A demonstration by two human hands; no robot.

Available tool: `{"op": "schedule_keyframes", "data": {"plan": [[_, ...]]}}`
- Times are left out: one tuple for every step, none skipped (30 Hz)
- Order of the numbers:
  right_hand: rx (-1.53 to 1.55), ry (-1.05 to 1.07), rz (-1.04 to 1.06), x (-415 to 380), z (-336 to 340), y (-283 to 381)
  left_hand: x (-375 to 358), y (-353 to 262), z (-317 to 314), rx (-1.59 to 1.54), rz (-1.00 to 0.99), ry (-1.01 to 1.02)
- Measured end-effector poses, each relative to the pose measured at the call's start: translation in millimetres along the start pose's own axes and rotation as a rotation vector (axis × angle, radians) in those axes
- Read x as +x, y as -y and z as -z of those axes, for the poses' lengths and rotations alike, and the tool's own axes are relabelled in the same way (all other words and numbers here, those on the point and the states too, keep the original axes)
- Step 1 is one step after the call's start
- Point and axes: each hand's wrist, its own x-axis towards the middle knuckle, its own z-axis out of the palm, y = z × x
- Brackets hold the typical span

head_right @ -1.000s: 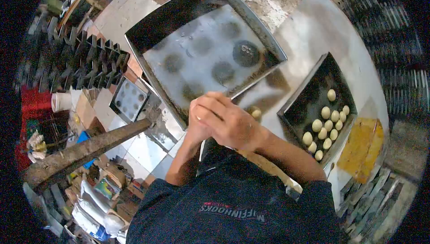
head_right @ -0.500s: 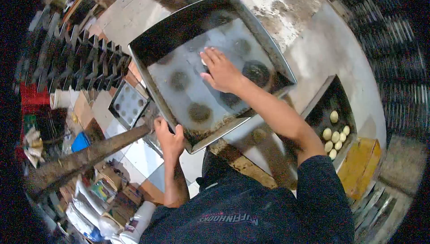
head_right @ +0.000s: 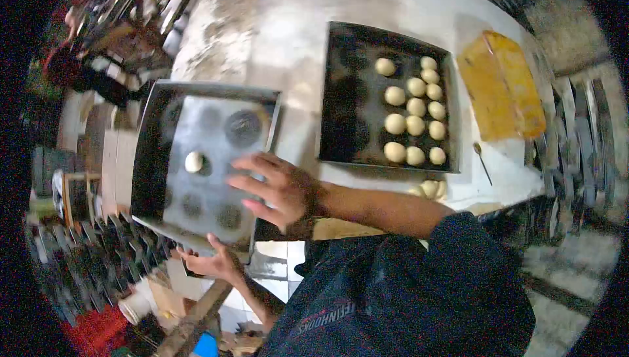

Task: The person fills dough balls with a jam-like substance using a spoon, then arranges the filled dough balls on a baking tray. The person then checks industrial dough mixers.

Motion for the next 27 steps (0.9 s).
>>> {"op": "schedule_keyframes", "data": {"plan": [[0.065,-0.076,-0.036,-28.5,27.6,-0.1,-8.0,-34.1,-4.6,-0.286,0.014,0.138],[-0.002,-0.13,-0.102,-55.1,51.8,-3.7,-17.8,-72.5,-9.6,-0.561,0.033,0.287],[-0.061,-0.185,-0.166,-84.5,77.0,-5.8,-23.7,-124.0,-7.2,-0.615,-0.373,0.486],[-0.08,-0.229,-0.27,-110.1,104.4,-5.8,-41.4,-164.9,-26.4,-0.829,-0.537,0.768],[-0.095,-0.27,-0.368,-133.0,131.3,-5.3,-63.4,-221.9,-20.3,-0.795,-0.442,1.102],[-0.121,-0.332,-0.406,-150.3,157.1,-2.9,-89.1,-249.3,-51.2,-0.807,-0.672,1.192],[-0.146,-0.391,-0.438,-165.8,185.0,-1.8,-117.0,-273.3,-79.7,-0.684,-0.755,1.19],[-0.164,-0.405,-0.469,-183.1,210.9,-1.0,-140.8,-300.6,-100.6,-0.487,-0.689,1.168],[-0.181,-0.421,-0.501,-201.9,232.6,0.2,-159.4,-319.3,-117.1,-0.416,-0.671,1.104],[-0.188,-0.444,-0.526,-225.8,250.2,-4.3,-181.0,-330.2,-133.3,-0.336,-0.738,1.119],[-0.05,-0.468,-0.64,-246.0,264.2,-5.8,-199.8,-336.0,-148.1,-0.253,-0.805,1.134],[-0.056,-0.475,-0.655,-262.3,276.6,-9.9,-209.2,-341.4,-144.8,-0.239,-0.867,1.103],[-0.063,-0.478,-0.672,-276.3,286.2,-13.3,-218.8,-346.8,-141.6,-0.224,-0.928,1.069],[-0.052,-0.489,-0.674,-287.7,291.2,-14.8,-231.8,-347.0,-133.0,-0.35,-0.787,1.009],[0.061,-0.514,-0.739,-296.8,293.5,-17.3,-236.4,-354.8,-112.0,-0.476,-0.649,0.937],[0.177,-0.541,-0.803,-304.4,293.6,-20.6,-227.5,-371.7,-57.0,-0.635,-0.59,1.01],[0.19,-0.556,-0.8,-312.1,290.2,-25.5,-234.9,-378.9,-26.9,-0.721,-0.518,0.98],[0.427,-0.52,-0.936,-319.2,284.2,-30.0,-240.3,-381.9,-3.4,-0.745,-0.577,0.99],[0.668,-0.471,-1.061,-322.7,280.2,-30.1,-245.8,-384.9,20.2,-0.771,-0.636,1.001],[0.833,-0.327,-1.094,-313.2,294.7,-19.0,-247.7,-389.8,43.3,-0.778,-0.51,1.219],[0.835,-0.329,-1.081,-306.2,302.7,-9.7,-249.8,-385.8,48.3,-0.917,-0.706,1.205],[0.689,-0.41,-0.912,-300.1,307.9,0.2,-246.9,-390.4,63.9,-0.976,-0.717,1.165],[0.54,-0.484,-0.741,-293.1,312.4,11.8,-243.0,-393.7,79.8,-1.037,-0.727,1.123],[0.538,-0.572,-0.677,-284.1,316.4,25.8,-242.3,-385.6,82.7,-1.075,-0.607,1.245],[0.535,-0.564,-0.664,-279.3,318.9,38.8,-245.5,-380.4,90.7,-1.36,-0.401,1.341],[0.368,-0.455,-0.503,-275.5,319.9,50.9,-248.2,-377.2,100.8,-1.334,-0.282,1.27],[0.205,-0.344,-0.342,-273.3,318.4,62.7,-248.9,-375.6,114.9,-1.304,-0.159,1.196]]}}
